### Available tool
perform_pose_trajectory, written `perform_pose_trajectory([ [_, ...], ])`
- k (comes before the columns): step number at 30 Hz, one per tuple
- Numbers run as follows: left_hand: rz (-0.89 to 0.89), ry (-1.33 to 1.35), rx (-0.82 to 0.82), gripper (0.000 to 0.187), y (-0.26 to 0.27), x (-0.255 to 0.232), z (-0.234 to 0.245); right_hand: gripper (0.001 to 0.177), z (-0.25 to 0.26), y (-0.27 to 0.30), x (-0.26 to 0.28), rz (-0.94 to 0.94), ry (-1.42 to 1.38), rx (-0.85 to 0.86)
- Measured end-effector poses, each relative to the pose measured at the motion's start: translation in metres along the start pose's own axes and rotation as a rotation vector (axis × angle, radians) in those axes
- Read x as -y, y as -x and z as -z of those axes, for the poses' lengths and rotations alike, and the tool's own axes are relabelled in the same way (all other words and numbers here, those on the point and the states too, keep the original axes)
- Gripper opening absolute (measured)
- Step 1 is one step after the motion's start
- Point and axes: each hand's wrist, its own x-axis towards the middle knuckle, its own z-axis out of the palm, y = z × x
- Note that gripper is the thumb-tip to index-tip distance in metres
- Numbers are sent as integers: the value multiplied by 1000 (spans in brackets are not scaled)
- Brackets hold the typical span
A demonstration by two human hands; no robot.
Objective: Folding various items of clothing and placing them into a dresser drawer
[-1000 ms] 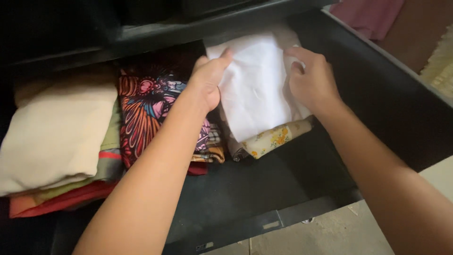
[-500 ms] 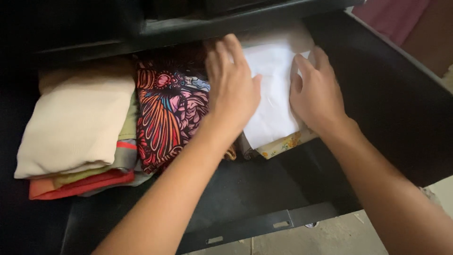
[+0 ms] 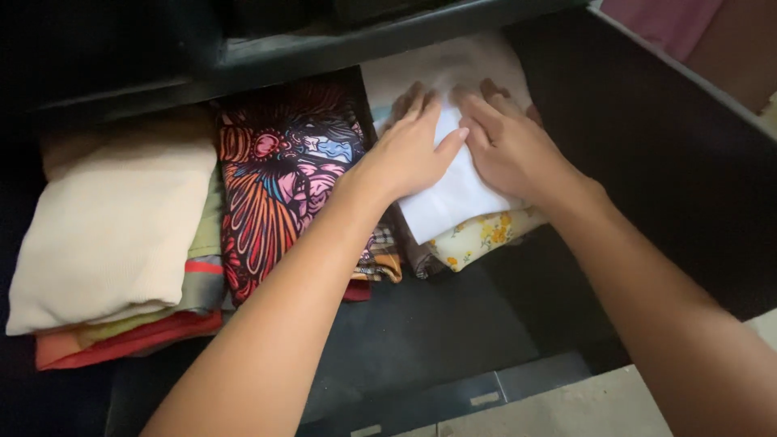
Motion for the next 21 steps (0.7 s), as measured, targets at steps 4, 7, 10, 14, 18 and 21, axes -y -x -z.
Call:
perform_pose_trajectory([
  [4, -6, -47, -46, 76, -13, 14, -7, 39, -3, -13, -5, -179, 52, 114],
  [7, -9, -65, -54, 75, -5, 9, -8, 40, 5, -5, 8, -217, 39, 126],
  [10, -32, -72, -103, 75, 9, 6, -11, 44, 9, 3, 19, -216, 42, 150],
  [14, -61, -72, -168, 74, 18, 1, -17, 51, 20, 15, 35, -217, 15, 179],
  [18, -78, -83, -238, 73, 18, 1, -24, 54, 13, 25, 11, -222, 55, 166],
  [21, -84, -114, -306, 68, 28, -7, -22, 58, 21, 39, 15, -202, 75, 173],
])
